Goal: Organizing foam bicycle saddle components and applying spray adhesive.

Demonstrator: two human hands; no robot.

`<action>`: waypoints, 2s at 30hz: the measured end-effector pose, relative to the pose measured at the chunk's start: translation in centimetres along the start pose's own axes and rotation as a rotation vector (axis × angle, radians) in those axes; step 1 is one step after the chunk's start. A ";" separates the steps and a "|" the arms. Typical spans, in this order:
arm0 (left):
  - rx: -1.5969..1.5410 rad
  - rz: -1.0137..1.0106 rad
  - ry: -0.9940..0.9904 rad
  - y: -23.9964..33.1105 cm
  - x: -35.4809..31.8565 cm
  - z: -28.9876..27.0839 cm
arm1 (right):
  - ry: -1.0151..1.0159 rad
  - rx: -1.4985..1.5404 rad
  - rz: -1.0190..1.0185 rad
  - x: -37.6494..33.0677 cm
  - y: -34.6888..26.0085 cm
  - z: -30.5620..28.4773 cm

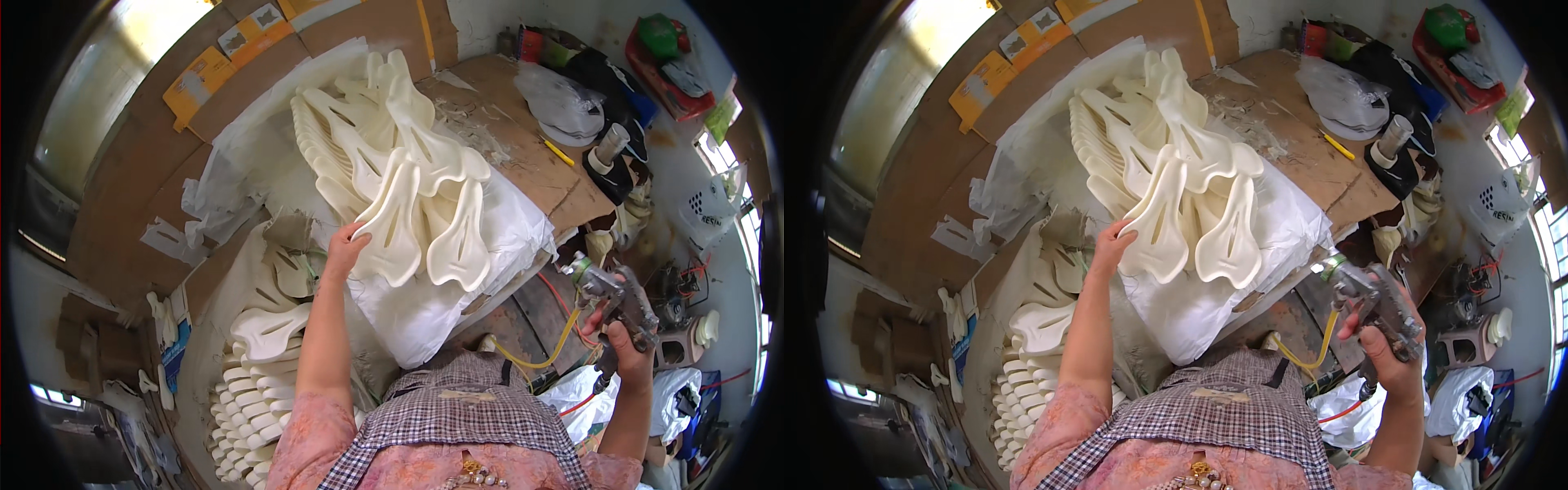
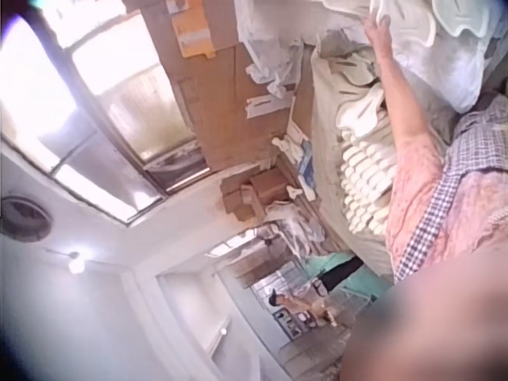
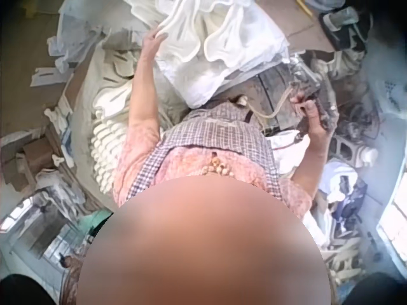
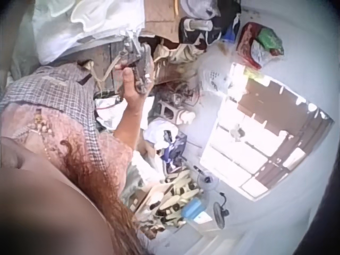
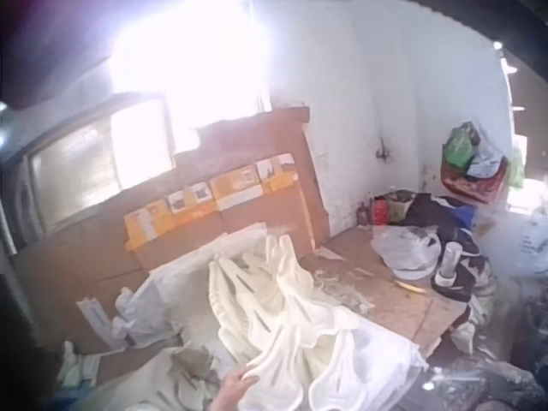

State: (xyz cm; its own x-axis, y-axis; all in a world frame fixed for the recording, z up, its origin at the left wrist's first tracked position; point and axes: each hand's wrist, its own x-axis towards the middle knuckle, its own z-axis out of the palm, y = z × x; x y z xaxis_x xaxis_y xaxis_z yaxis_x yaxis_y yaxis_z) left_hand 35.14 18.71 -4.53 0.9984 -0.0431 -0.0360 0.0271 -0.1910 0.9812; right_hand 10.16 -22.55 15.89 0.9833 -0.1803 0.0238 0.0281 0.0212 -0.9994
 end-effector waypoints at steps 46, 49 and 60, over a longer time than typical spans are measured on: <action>-0.036 -0.308 -0.103 -4.4 -5.0 15.6 | -0.084 -0.085 0.135 2.2 0.4 -7.0; -0.030 -0.295 -0.079 -4.2 -5.0 15.7 | -0.342 -0.161 0.266 1.8 -0.1 -7.3; -0.573 -0.068 0.283 0.7 -11.2 2.9 | -0.375 -0.149 -0.005 8.5 -1.8 -3.7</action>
State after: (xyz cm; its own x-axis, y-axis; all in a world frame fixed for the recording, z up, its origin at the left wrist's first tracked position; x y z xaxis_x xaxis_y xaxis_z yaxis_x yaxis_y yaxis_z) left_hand 23.81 16.22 -4.02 0.9657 0.2261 -0.1276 0.0349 0.3739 0.9268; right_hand 17.84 -27.76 17.79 0.9814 0.1916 0.0091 0.0339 -0.1265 -0.9914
